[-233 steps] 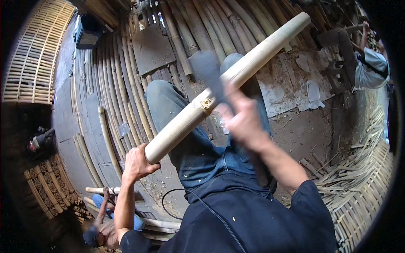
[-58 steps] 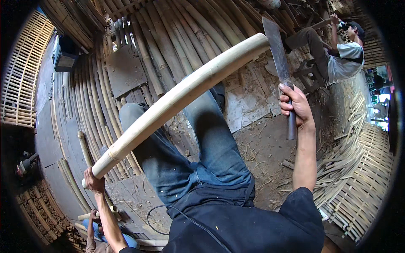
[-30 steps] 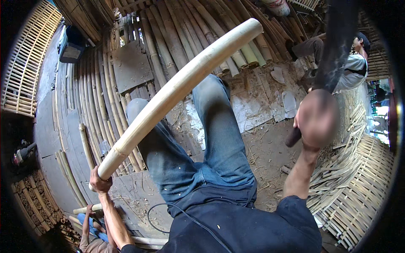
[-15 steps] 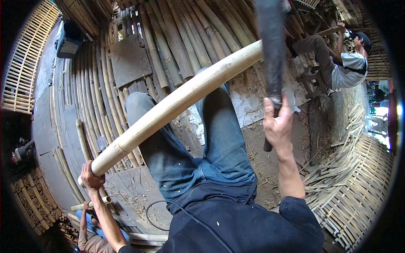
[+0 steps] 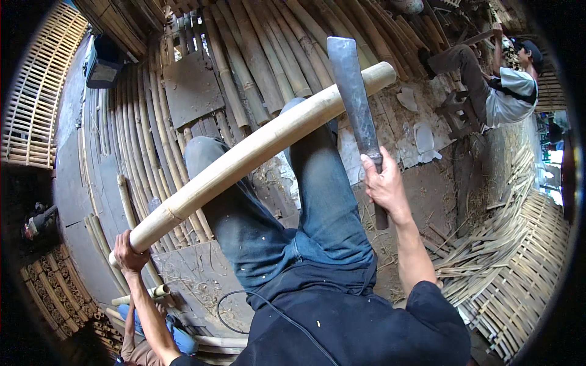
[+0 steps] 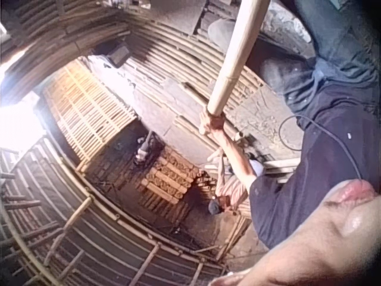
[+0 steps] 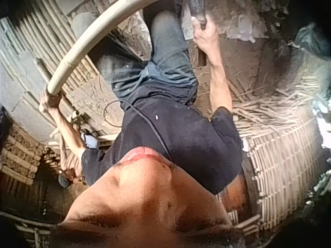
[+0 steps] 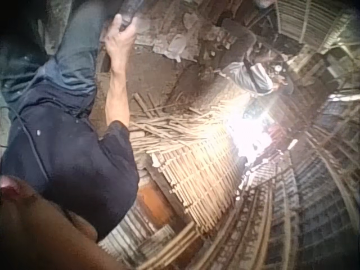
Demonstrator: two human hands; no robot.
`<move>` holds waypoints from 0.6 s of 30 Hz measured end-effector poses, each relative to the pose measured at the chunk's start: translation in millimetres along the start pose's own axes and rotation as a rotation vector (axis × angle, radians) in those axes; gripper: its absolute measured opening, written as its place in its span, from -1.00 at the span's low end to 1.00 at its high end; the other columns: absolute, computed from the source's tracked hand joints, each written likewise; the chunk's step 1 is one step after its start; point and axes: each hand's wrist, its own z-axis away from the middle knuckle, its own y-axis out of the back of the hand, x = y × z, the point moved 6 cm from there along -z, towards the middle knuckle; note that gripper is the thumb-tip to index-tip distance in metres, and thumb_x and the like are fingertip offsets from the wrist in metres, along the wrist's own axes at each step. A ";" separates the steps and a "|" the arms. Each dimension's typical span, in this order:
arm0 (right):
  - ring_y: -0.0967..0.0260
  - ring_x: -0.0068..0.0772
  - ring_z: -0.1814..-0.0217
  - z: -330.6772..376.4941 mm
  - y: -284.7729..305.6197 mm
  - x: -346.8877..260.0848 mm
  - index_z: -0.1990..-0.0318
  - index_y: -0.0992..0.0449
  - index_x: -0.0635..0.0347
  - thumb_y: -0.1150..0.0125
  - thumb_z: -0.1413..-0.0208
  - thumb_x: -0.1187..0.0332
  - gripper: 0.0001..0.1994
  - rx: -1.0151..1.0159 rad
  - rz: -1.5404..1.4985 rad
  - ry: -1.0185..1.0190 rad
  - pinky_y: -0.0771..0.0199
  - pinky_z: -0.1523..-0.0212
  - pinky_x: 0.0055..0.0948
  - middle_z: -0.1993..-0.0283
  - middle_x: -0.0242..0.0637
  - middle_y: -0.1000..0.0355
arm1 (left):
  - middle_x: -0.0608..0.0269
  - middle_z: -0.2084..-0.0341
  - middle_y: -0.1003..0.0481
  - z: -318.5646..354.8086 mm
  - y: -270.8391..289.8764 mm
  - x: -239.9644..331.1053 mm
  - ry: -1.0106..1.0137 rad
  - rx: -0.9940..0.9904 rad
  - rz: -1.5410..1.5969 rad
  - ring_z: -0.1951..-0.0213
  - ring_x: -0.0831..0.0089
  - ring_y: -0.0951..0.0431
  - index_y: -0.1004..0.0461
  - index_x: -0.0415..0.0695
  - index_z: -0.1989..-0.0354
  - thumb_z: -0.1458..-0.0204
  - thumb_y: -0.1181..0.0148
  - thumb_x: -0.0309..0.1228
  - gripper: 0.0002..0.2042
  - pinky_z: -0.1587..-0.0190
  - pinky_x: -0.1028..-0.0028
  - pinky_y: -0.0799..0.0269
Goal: The recorder uses a large blade to shave and shape a bamboo pole in a workshop environment.
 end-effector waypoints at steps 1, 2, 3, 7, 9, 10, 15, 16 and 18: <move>-0.39 -0.58 0.62 0.7 6.3 0.8 0.07 -0.45 0.14 -0.24 -0.43 0.03 -0.66 -0.039 -0.108 -0.090 -0.41 0.61 -0.38 0.53 -0.43 -0.44 | -0.04 0.29 -0.55 -2.9 -1.3 1.3 0.000 0.003 0.001 0.26 -0.12 -0.57 -0.51 -0.21 0.04 0.36 -0.44 -0.44 -0.45 0.17 0.02 -0.54; -0.29 -0.63 0.70 -6.0 14.1 -0.4 0.13 -0.43 0.13 -0.23 -0.45 0.05 -0.68 -0.007 -0.121 -0.064 -0.31 0.70 -0.51 0.60 -0.50 -0.37 | -0.03 0.29 -0.55 -6.7 -2.5 2.2 -0.010 0.017 -0.016 0.26 -0.11 -0.57 -0.51 -0.21 0.04 0.36 -0.43 -0.44 -0.45 0.18 0.02 -0.54; -0.30 -0.63 0.70 -12.9 23.4 4.0 0.14 -0.42 0.13 -0.22 -0.45 0.06 -0.68 0.028 -0.111 -0.033 -0.31 0.71 -0.50 0.60 -0.50 -0.35 | -0.02 0.30 -0.55 -10.5 -3.3 5.4 -0.023 0.030 -0.030 0.26 -0.10 -0.57 -0.51 -0.21 0.05 0.36 -0.43 -0.45 -0.46 0.19 0.03 -0.54; -0.32 -0.62 0.69 -34.6 25.3 4.2 0.07 -0.38 0.16 -0.18 -0.48 0.09 -0.69 0.131 -0.197 -0.093 -0.38 0.72 -0.49 0.58 -0.49 -0.34 | -0.07 0.28 -0.55 -16.9 -9.0 -0.3 -0.013 -0.002 -0.005 0.24 -0.16 -0.59 -0.49 -0.20 0.00 0.25 -0.43 -0.42 -0.47 0.20 0.01 -0.54; -0.33 -0.61 0.69 -29.8 6.6 0.8 0.03 -0.35 0.19 -0.13 -0.50 0.10 -0.69 0.166 -0.303 -0.141 -0.42 0.73 -0.49 0.55 -0.48 -0.34 | -0.07 0.28 -0.55 -20.9 -10.4 0.9 -0.043 0.004 -0.020 0.25 -0.15 -0.59 -0.49 -0.19 0.01 0.24 -0.44 -0.41 -0.48 0.21 0.01 -0.54; -0.33 -0.59 0.69 -19.0 -5.4 -5.2 0.01 -0.36 0.18 -0.12 -0.49 0.09 -0.69 0.131 -0.298 -0.128 -0.40 0.74 -0.47 0.56 -0.46 -0.35 | -0.07 0.28 -0.55 -22.3 -10.9 1.5 -0.048 0.008 -0.021 0.25 -0.15 -0.59 -0.49 -0.19 0.01 0.24 -0.44 -0.41 -0.48 0.21 0.01 -0.54; -0.47 -0.36 0.42 24.0 -30.6 -13.6 0.20 -0.43 0.17 -0.26 -0.39 -0.05 -0.58 -0.167 -0.008 0.084 -0.52 0.35 -0.18 0.46 -0.27 -0.44 | -0.04 0.30 -0.54 -16.0 -16.0 2.0 -0.028 -0.008 -0.024 0.26 -0.12 -0.58 -0.49 -0.19 0.00 0.28 -0.43 -0.42 -0.46 0.21 0.03 -0.53; -0.47 -0.32 0.36 25.9 -23.7 -28.0 0.22 -0.44 0.19 -0.27 -0.38 -0.06 -0.56 -0.192 0.077 0.083 -0.51 0.27 -0.15 0.45 -0.25 -0.45 | -0.01 0.31 -0.54 -11.2 -15.0 -0.1 0.000 -0.006 -0.021 0.26 -0.09 -0.56 -0.50 -0.19 0.03 0.36 -0.43 -0.46 -0.44 0.20 0.03 -0.52; -0.47 -0.30 0.31 12.4 -11.5 -28.5 0.23 -0.46 0.21 -0.30 -0.36 -0.09 -0.53 -0.154 0.153 0.108 -0.50 0.19 -0.13 0.44 -0.26 -0.46 | 0.01 0.31 -0.53 -7.4 -13.7 -0.9 0.012 -0.022 -0.035 0.26 -0.08 -0.56 -0.49 -0.17 0.02 0.36 -0.44 -0.46 -0.43 0.19 0.04 -0.52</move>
